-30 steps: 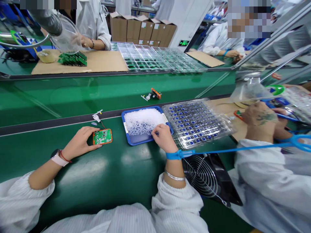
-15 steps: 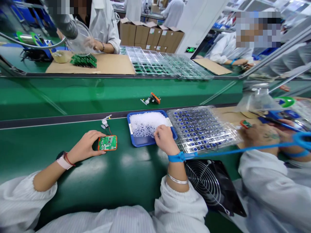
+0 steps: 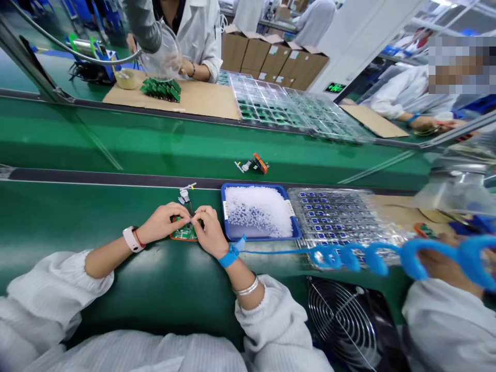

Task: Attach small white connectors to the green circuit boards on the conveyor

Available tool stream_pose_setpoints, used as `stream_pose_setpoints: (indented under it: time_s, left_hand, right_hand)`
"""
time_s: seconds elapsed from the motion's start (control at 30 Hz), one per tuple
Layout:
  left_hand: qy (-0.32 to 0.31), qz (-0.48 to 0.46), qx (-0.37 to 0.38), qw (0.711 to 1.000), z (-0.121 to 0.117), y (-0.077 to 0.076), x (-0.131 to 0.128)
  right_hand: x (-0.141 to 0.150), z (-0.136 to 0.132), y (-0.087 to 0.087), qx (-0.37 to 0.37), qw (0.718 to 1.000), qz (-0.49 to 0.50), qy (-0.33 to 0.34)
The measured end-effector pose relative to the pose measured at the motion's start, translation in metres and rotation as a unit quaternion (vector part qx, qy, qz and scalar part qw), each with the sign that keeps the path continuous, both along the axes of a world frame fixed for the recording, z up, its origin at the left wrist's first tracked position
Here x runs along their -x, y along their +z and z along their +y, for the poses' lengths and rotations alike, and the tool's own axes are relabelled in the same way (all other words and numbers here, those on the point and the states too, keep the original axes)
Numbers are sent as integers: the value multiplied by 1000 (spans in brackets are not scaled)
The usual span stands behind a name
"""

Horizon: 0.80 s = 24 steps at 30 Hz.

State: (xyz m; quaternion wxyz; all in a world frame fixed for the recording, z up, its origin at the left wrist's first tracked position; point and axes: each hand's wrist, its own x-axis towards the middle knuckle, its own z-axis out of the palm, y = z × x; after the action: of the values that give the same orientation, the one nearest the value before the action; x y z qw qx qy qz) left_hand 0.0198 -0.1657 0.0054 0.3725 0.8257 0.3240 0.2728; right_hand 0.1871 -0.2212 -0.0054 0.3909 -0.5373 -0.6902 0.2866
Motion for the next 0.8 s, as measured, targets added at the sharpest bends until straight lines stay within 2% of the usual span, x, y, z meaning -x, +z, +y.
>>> stream_pose_setpoints:
  time_s: [0.1,0.33,0.47,0.57,0.63,0.7,0.8]
  left_hand:
    - [6,23,-9,1000,0,-2,-2]
    - [7,93,34,995,5,4,-5]
    - [8,72,9,997,5,2,0]
    - [-24,73,-42,996,2,-3,5]
    - [-40,77,-56,995,1,-5,6]
    - [-43,76,-58,995,1,-6,6]
    - [-50,80,-59,994,1,-5,5]
  right_hand:
    - [-2,-1,-1,24,1000,-3,6]
    - [3,2,-5,39,999,-16,-9]
    - [0,-5,10,8,999,-36,-22]
    - [-32,-18,26,-34,996,-63,-57]
    - [-70,-28,32,-44,982,-97,-153]
    - [-111,-37,29,-6,960,-155,-233]
    - [-156,-48,17,78,936,-229,-255]
